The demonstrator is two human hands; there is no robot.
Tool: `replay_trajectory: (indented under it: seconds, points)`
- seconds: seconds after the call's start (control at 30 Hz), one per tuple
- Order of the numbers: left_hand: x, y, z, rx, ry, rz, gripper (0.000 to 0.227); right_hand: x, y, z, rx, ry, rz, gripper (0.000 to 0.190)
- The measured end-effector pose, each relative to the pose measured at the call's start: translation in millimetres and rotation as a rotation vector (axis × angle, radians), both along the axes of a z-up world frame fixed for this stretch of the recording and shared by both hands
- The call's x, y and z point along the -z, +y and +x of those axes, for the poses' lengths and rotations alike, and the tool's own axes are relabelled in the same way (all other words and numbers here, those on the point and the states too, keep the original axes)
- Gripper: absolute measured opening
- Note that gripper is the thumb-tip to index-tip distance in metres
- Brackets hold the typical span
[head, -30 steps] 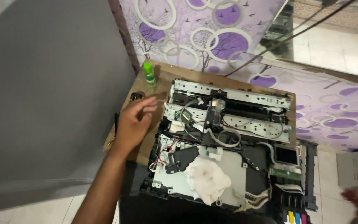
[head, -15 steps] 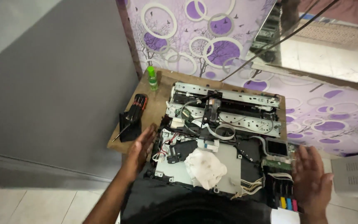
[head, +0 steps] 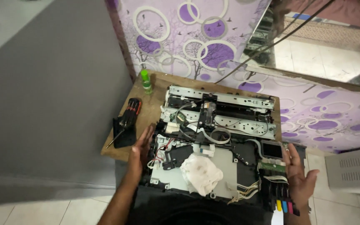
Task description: The person cleans a small green circuit board using a white cloth. They wipe the board thoroughly while holding it over the disassembled printer chassis.
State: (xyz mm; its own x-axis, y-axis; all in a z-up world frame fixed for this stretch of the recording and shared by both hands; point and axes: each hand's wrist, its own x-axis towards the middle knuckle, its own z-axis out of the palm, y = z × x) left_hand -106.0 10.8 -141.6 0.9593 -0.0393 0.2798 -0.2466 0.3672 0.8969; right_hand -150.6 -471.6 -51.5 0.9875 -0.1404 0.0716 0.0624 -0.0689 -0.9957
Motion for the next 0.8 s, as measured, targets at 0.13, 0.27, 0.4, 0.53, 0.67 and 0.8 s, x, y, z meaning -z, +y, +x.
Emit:
replay_trajectory:
  seconds: [0.13, 0.27, 0.4, 0.53, 0.67, 0.8]
  points:
    - [-57, -15, -15, -0.086, 0.088, 0.113, 0.105, 7, -4, 0, -0.045, -0.065, 0.004, 0.105]
    - [-72, -14, -20, -0.143, 0.102, 0.274, 0.099, -30, 35, -4, 0.031, -0.014, 0.040, 0.099]
    - [-75, -15, -22, -0.159, 0.080, 0.313, 0.093, -34, 41, -5, 0.112, 0.082, 0.236, 0.107]
    - [-82, -17, -21, -0.163, 0.115, 0.297, 0.093, -35, 39, -4, 0.063, 0.024, -0.018, 0.102]
    - [-83, -17, -22, -0.159, 0.155, 0.275, 0.092, -41, 50, -7, 0.111, 0.037, 0.171, 0.098]
    - [-93, -19, -23, -0.174, 0.145, 0.314, 0.090, -49, 54, -8, 0.132, 0.051, 0.044, 0.102]
